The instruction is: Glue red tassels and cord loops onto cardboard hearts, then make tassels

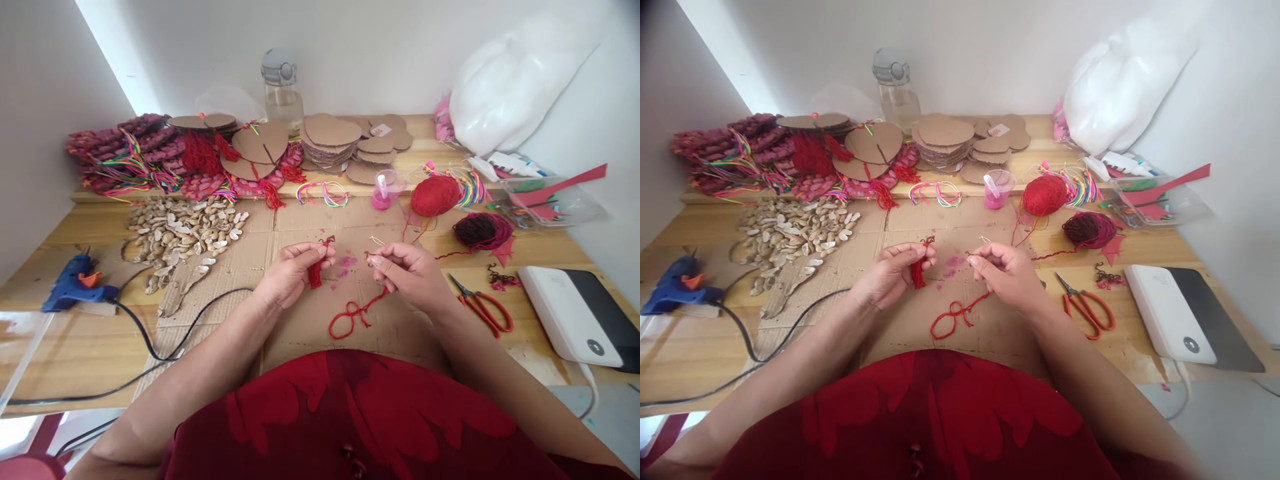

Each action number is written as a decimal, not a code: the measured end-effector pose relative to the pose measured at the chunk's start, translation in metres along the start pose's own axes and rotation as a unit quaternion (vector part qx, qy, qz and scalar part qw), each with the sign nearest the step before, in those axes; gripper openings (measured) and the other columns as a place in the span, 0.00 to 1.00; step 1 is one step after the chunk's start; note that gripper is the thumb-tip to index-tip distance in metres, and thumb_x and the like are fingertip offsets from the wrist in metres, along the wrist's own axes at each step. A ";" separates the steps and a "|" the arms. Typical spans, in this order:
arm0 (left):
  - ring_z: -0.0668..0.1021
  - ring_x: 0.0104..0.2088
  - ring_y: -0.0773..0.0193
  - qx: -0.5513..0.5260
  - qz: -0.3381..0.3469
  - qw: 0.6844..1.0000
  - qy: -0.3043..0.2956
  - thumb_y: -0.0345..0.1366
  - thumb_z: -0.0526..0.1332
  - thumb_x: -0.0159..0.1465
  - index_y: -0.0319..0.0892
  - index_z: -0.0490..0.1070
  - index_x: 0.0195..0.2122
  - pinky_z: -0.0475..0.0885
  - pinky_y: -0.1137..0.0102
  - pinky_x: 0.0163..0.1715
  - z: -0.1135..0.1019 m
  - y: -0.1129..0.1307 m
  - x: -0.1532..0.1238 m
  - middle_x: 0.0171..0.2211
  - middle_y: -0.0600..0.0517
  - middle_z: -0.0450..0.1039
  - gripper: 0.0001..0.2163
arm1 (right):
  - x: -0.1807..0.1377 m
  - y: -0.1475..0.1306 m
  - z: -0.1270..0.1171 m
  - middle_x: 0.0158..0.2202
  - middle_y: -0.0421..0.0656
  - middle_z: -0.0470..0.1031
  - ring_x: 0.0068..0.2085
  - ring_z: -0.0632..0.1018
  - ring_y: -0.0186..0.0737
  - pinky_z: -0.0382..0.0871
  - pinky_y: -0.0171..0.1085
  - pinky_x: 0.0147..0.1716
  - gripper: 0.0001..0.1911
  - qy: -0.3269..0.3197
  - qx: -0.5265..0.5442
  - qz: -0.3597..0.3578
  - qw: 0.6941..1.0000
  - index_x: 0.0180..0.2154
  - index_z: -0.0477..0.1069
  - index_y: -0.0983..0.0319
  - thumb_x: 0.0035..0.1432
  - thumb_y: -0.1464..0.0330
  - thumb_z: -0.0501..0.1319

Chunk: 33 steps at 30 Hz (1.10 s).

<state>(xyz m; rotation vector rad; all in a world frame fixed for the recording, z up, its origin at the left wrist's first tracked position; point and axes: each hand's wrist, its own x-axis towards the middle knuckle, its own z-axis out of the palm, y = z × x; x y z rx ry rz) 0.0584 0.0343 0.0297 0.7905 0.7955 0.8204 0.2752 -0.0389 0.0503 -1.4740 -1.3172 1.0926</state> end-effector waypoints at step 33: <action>0.77 0.29 0.70 0.077 -0.021 0.993 -0.086 0.43 0.72 0.56 0.36 0.80 0.34 0.72 0.76 0.28 0.008 -0.006 -0.006 0.31 0.48 0.78 0.14 | 0.010 0.006 -0.005 0.39 0.46 0.83 0.38 0.86 0.43 0.80 0.33 0.28 0.08 -0.027 0.348 0.176 0.920 0.35 0.75 0.61 0.66 0.67 0.60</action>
